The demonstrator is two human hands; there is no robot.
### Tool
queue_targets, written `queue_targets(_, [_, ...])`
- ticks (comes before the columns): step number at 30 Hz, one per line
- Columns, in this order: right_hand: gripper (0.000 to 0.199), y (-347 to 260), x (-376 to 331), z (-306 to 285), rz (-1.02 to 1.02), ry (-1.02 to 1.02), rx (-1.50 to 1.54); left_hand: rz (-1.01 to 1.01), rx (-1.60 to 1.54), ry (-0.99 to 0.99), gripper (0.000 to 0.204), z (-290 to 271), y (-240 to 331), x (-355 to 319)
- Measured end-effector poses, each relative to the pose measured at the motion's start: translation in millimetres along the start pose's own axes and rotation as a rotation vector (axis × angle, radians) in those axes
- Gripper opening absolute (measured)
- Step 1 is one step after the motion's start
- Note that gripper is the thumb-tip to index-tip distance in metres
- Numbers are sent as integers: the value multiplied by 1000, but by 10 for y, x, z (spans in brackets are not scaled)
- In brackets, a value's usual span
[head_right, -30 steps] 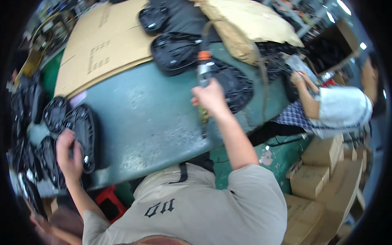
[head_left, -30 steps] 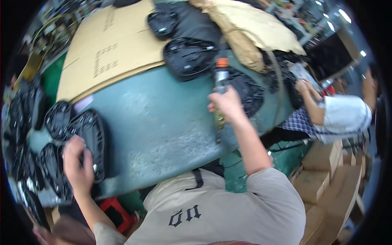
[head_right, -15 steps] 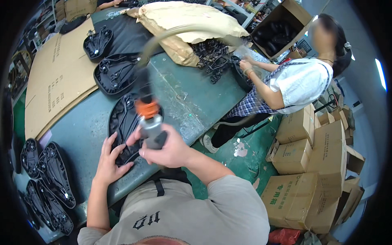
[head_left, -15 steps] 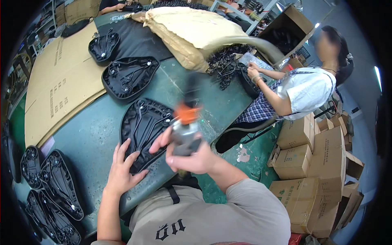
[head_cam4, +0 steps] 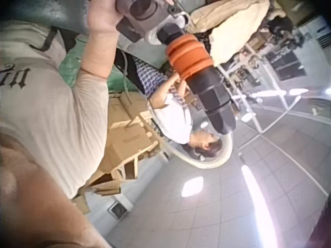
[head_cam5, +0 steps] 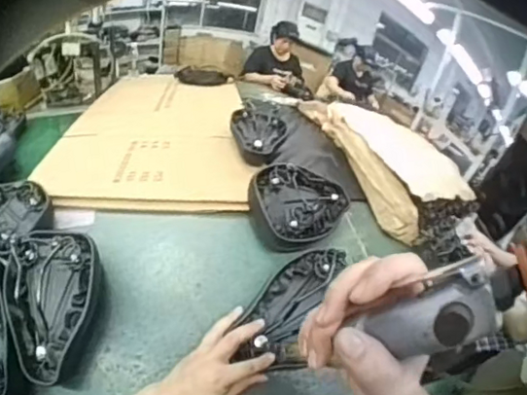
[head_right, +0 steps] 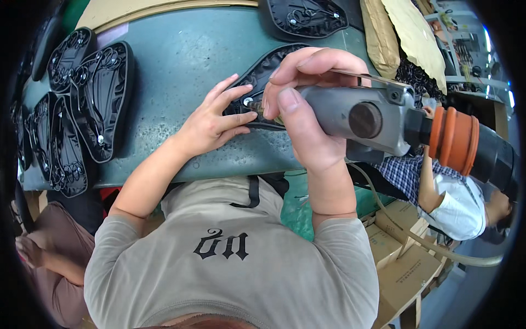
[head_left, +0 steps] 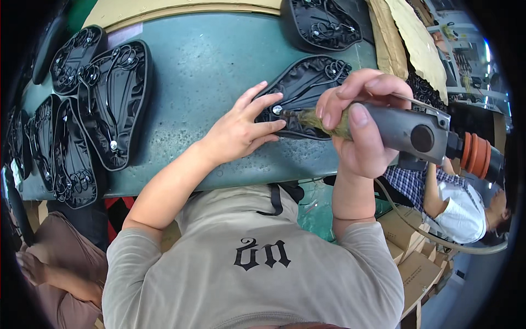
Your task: Assembling the underside of bicycle seats using a pneumatic screwdriver.
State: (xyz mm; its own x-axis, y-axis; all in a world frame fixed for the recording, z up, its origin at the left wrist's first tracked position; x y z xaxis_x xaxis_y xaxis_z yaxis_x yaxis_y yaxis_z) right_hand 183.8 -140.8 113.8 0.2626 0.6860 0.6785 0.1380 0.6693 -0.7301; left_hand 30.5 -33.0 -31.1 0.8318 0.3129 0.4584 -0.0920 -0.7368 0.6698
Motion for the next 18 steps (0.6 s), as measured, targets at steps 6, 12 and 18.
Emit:
queue_targets(6, [38, 200, -12, 125, 83, 7, -64, -14, -20, 1, 34, 16, -8, -31])
queue_targets(12, [29, 382, 58, 156, 147, -150, -26, -19, -56, -1, 33, 30, -102, -65])
queue_targets(18, [28, 329, 185, 378, 198, 2, -67, 41, -65, 56, 37, -40, -157, -60])
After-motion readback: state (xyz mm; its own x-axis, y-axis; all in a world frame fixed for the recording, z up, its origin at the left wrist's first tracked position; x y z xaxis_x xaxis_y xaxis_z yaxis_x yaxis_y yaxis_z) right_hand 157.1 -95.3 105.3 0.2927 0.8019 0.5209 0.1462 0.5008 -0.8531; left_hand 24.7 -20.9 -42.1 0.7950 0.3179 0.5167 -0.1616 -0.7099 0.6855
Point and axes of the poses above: each hand's wrist, its own x-axis towards the middle knuckle, its own z-axis out of the palm, y = z × x, the point moved 1 cm from there along x, towards the middle knuckle, and after that the axes turned 7 degrees about -z, right-handed, at the moved point
